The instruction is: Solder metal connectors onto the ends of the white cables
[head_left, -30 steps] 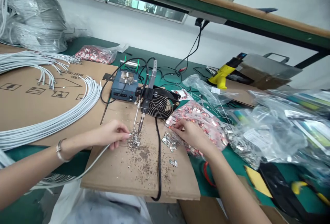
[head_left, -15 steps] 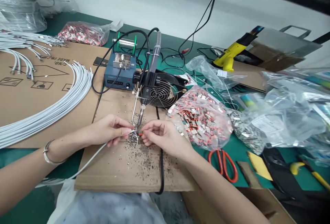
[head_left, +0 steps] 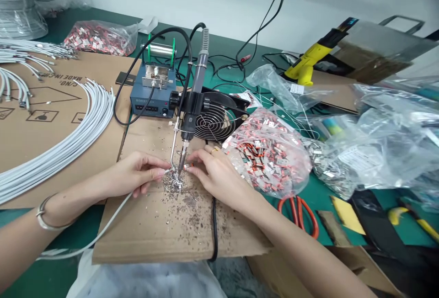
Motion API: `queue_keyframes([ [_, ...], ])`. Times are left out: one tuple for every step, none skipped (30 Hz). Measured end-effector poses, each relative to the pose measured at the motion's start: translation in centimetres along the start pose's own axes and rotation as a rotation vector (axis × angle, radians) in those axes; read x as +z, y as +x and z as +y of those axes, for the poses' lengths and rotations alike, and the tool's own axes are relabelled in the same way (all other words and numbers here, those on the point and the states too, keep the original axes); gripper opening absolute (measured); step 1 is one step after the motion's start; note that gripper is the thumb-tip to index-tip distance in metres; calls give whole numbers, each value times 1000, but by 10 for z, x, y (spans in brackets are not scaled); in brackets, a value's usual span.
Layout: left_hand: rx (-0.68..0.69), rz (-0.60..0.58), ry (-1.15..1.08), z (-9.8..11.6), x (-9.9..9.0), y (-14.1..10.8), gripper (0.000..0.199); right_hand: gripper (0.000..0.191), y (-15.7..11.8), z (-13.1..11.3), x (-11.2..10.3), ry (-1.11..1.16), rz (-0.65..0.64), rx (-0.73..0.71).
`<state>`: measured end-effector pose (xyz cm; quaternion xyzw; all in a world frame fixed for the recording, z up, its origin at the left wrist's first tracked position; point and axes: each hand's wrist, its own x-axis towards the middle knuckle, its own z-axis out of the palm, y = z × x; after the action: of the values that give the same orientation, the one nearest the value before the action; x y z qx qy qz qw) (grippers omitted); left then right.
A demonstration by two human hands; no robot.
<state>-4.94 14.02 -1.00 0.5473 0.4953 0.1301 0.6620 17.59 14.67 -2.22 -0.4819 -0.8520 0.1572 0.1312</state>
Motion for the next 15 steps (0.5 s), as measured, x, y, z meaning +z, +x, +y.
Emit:
queue_keyframes([
  [2, 1, -5, -1, 0, 0, 39, 15, 2, 1, 1, -32, -13, -14],
  [5, 2, -4, -1, 0, 0, 39, 13, 4, 2, 2, -55, -23, -26],
  [10, 0, 4, -2, 0, 0, 39, 12, 6, 2, 2, -68, -33, -41],
  [19, -4, 13, -2, -1, 0, 39, 10, 7, 2, 1, -69, -39, -58],
  [28, -9, 16, -3, -1, 0, 39, 8, 8, 2, 0, -53, -43, -73],
  [33, -17, 16, -3, 0, 0, 39, 7, 8, 1, -3, -25, -48, -82],
  [37, -25, 11, -3, 0, 0, 39, 5, 6, 1, -5, 13, -58, -76],
  [37, -32, 3, -3, 0, -1, 39, 4, 4, 0, -8, 63, -72, -53],
  [36, -37, -9, -3, 1, -1, 38, 2, 1, 0, -11, 115, -83, -23],
  [32, -41, -18, -3, 2, -1, 38, 2, -3, 0, -14, 162, -84, 1],
  [30, -47, -25, -3, 3, 0, 37, 9, -7, 0, -16, 200, -77, 11],
  [33, -55, -29, -3, 5, 0, 36, 15, -11, 0, -18, 230, -73, -1],
  [37, -59, -31, -3, 6, 0, 35, 20, -14, 0, -19, 250, -78, -23],
  [43, -63, -26, -3, 7, 0, 34, 23, -17, 0, -20, 263, -90, -43],
  [46, -65, -20, -4, 8, 1, 33, 23, -20, -1, -20, 271, -108, -46],
])
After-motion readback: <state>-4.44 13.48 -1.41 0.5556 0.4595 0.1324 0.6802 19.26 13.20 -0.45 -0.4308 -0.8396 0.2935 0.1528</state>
